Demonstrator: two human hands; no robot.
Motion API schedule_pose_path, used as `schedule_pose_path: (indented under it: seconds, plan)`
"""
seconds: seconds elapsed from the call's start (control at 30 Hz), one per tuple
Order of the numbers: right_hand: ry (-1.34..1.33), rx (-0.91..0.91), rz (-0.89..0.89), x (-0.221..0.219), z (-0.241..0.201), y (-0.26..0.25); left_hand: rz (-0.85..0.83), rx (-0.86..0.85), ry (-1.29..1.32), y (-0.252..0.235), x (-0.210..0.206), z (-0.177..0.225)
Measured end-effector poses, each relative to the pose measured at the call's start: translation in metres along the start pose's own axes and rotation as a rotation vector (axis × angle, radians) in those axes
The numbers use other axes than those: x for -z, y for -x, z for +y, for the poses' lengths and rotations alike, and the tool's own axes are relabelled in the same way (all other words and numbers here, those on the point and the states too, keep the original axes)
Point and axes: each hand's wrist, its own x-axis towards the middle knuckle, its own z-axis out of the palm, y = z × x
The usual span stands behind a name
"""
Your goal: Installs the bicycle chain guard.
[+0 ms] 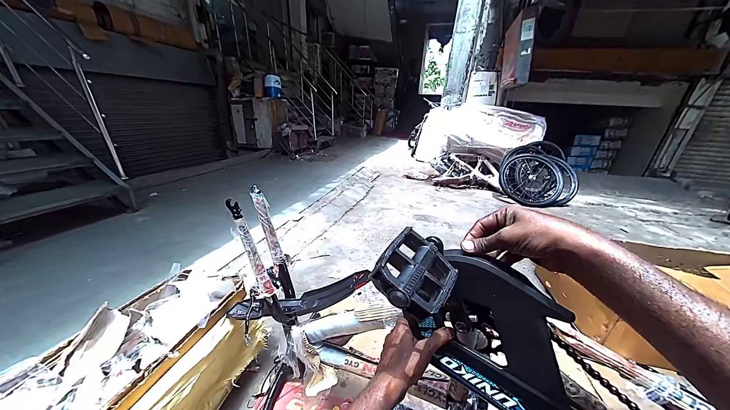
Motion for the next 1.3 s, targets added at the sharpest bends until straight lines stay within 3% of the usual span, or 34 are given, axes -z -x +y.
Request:
schedule_pose_path:
  seconds: [0.1,0.23,0.3,0.4,0.63,0.77,1.03,1.3]
  plan:
    - [0.267,0.135,0.062,-0.002,-0.004,0.006,-0.008,0.002,-0.003,0.001,0.001,0.002]
    - [0.830,0.529,0.329,-0.015,0.009,0.018,-0.009,-0.008,0.019,0.000,0.001,0.000]
    - [0.911,0.667,0.437,-0.022,0.023,0.022,-0.012,-0.002,0.017,0.000,0.001,0.000]
    - [0.881,0.763,0.463,-0.022,0.035,0.025,-0.014,0.011,-0.005,0.000,0.001,0.002]
    - [0.947,0.638,0.288,-0.012,0.010,0.018,0.010,0.004,0.036,0.001,-0.002,-0.001]
    - [0.981,0.674,0.279,-0.009,0.010,0.018,0.019,-0.003,0.059,0.000,-0.001,-0.002]
    - [1.105,0.530,0.195,-0.011,-0.007,0.017,0.013,0.024,0.044,0.004,0.000,0.000]
    - [0.705,0.372,0.130,-0.003,-0.003,0.013,0.001,0.029,0.041,0.004,0.001,0.000]
